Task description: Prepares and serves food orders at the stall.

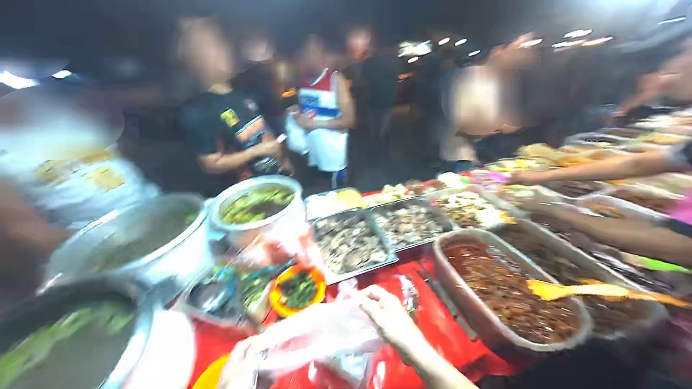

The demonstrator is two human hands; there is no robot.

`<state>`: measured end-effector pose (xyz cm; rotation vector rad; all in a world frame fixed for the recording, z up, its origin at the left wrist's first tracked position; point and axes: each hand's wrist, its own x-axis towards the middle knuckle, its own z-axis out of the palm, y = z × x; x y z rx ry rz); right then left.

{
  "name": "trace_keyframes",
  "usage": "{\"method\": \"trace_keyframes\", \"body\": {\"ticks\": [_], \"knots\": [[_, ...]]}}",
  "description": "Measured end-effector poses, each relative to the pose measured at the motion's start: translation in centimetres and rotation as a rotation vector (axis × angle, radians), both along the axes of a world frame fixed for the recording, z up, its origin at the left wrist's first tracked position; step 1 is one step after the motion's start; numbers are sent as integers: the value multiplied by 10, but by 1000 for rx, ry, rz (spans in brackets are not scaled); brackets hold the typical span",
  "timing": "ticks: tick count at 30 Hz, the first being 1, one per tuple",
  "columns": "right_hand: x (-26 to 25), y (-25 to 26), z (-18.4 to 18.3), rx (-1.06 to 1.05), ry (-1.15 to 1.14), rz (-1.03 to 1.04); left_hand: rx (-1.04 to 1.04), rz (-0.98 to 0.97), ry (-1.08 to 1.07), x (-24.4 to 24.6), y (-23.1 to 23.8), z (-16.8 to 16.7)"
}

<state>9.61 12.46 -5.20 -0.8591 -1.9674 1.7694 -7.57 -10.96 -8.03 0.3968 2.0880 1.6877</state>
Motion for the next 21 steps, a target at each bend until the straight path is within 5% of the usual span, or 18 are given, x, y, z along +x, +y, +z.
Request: {"method": "trace_keyframes", "body": {"ticks": [3, 5, 8, 10, 12, 14, 16, 21], "knots": [[2, -47, -65, -204, -146, 80, 535, 355, -593, 29, -26, -13], [10, -70, -99, -477, -250, -22, 574, 363, -564, 43, -53, -40], [18, -66, -118, -663, -221, -66, 7, 41, 35, 52, -84, -74], [30, -42, -109, -469, -106, 258, -563, -113, 226, 62, -80, -74], [34, -13, -100, -80, -108, 214, -826, -182, 225, 67, -69, -72], [24, 13, -116, 51, -219, -166, -978, -249, 183, 67, -58, -57], [-10, 35, -145, -148, -336, -386, -1026, -357, 188, 69, -49, -41], [-114, 57, -174, -271, -403, -86, -931, -584, 145, 72, -41, -50]]}}
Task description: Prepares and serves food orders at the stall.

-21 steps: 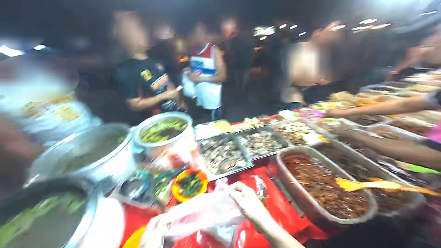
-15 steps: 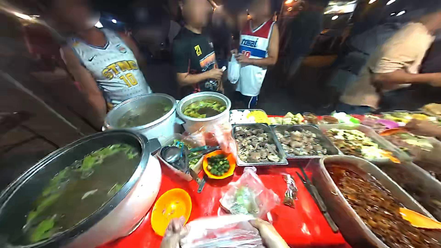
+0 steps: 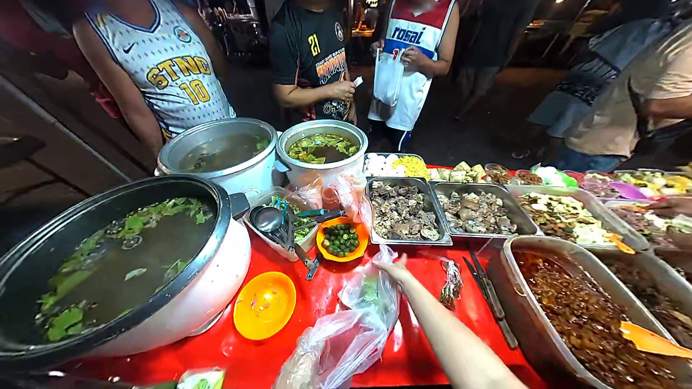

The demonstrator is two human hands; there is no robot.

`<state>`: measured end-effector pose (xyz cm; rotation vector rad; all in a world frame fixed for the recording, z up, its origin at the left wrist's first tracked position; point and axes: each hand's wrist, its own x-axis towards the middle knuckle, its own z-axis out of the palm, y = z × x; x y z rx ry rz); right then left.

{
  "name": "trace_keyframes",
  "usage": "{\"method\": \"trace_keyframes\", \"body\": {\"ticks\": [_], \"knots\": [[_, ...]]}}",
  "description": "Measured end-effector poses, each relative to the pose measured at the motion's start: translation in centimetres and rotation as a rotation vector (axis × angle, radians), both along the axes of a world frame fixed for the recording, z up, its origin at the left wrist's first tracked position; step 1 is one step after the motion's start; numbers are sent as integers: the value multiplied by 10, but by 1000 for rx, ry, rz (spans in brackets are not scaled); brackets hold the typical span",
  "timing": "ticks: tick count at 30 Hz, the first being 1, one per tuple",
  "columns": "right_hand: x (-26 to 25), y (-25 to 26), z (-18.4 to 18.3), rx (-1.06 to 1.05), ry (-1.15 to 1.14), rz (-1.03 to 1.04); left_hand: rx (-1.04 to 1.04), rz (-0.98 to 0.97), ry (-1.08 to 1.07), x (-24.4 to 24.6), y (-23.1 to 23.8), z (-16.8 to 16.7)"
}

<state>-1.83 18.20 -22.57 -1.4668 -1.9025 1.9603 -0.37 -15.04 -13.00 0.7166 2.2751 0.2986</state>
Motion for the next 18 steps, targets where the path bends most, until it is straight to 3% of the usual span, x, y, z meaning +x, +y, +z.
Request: {"method": "trace_keyframes", "body": {"ticks": [2, 5, 8, 11, 14, 18], "knots": [[-16, 0, 8, 49, -87, 255, -40, 14, -18, -4, -4, -11], [-9, -4, 45, 362, -149, 551, -126, 70, 2, -15, -2, -19], [16, -30, 92, 530, 23, 595, -141, 94, 17, -25, 1, -31], [27, -53, 141, 590, 213, 508, -106, 80, -46, -36, 12, -36], [34, -63, 185, 590, 416, 469, 228, 97, -304, -42, 39, -43], [44, -58, 197, 646, 652, 614, 787, 485, -942, -46, 79, -55]]}}
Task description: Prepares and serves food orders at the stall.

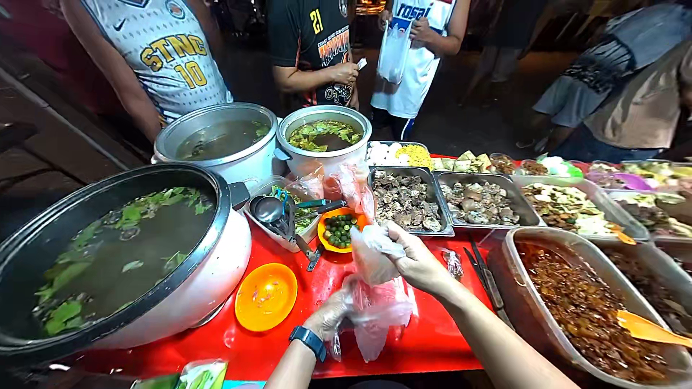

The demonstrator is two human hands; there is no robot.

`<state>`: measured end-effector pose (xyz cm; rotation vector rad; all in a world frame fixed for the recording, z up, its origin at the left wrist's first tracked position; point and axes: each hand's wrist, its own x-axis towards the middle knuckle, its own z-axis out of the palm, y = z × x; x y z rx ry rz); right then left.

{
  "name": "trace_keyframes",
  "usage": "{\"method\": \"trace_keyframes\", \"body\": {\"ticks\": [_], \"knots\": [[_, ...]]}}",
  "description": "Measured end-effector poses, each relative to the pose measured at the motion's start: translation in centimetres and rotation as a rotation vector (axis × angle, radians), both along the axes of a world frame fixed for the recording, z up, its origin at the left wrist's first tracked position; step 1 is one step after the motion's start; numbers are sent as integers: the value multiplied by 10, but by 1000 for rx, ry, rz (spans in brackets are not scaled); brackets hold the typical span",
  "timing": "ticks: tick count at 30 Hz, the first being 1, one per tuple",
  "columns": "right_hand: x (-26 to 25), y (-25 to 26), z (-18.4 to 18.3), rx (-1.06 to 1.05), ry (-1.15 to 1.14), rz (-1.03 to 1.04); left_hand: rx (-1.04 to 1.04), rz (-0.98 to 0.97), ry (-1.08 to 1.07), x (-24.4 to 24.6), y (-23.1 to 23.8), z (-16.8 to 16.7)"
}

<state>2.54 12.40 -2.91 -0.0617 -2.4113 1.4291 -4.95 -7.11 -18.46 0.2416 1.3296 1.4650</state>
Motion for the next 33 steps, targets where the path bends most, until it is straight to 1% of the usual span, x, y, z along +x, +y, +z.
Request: {"method": "trace_keyframes", "body": {"ticks": [2, 3, 4, 5, 6, 7, 8, 9, 10, 11, 12, 13, 14, 15, 16, 18, 19, 20, 21, 22, 23, 25, 26, 27, 28, 29, 30, 31, 32, 33], "knots": [[9, 1, -21, -60, -61, 69, 251, 234, -265, -8, 4, -11], [13, -1, -37, -102, -91, 107, 318, 331, -341, -16, 5, -19], [16, -5, -52, -145, -109, 146, 329, 384, -337, -25, 6, -27], [19, -10, -68, -173, -118, 172, 284, 416, -260, -32, 8, -32], [20, -14, -83, -185, -137, 188, 207, 402, -122, -37, 12, -36], [20, -16, -96, -187, -164, 195, 135, 301, 57, -43, 17, -38], [20, -19, -109, -187, -194, 194, 62, 128, 281, -48, 24, -36], [22, -22, -117, -190, -222, 190, -13, -60, 535, -49, 33, -26], [24, -25, -121, -194, -242, 172, -77, -207, 781, -46, 42, -10], [27, -28, -120, -193, -250, 126, -119, -293, 1003, -38, 47, 14], [30, -30, -116, -186, -232, 64, -127, -298, 1187, -31, 48, 36], [34, -30, -109, -159, -203, 2, -91, -174, 1326, -27, 47, 48], [39, -26, -101, -105, -174, -67, -59, 0, 1376, -27, 45, 55], [43, -21, -94, -43, -149, -124, -107, 122, 1369, -31, 42, 67], [45, -17, -87, 25, -129, -175, -224, 145, 1321, -37, 39, 80], [47, -12, -78, 161, -150, -242, -451, 14, 1249, -48, 30, 99], [46, -11, -76, 214, -175, -252, -500, -30, 1244, -51, 25, 105], [44, -10, -74, 268, -199, -246, -493, -13, 1250, -52, 21, 109], [40, -8, -73, 313, -211, -229, -443, 33, 1217, -55, 17, 113], [37, -5, -73, 345, -223, -203, -353, 86, 1132, -58, 14, 115], [36, -3, -75, 363, -233, -176, -198, 142, 975, -60, 12, 110], [36, 3, -79, 382, -215, -143, 243, 265, 444, -52, 15, 90], [35, 7, -79, 384, -193, -125, 347, 268, 255, -43, 18, 80], [34, 12, -78, 382, -171, -97, 368, 222, 235, -36, 21, 70], [33, 17, -77, 385, -147, -59, 330, 104, 361, -32, 24, 61], [31, 22, -75, 388, -129, -8, 208, -46, 560, -28, 29, 55], [29, 25, -74, 382, -130, 52, 42, -177, 737, -22, 34, 53], [28, 26, -73, 369, -139, 109, -106, -278, 854, -15, 40, 54], [26, 28, -70, 360, -148, 148, -202, -361, 923, -11, 47, 59], [23, 32, -67, 341, -147, 169, -237, -399, 948, -10, 52, 67]]}}
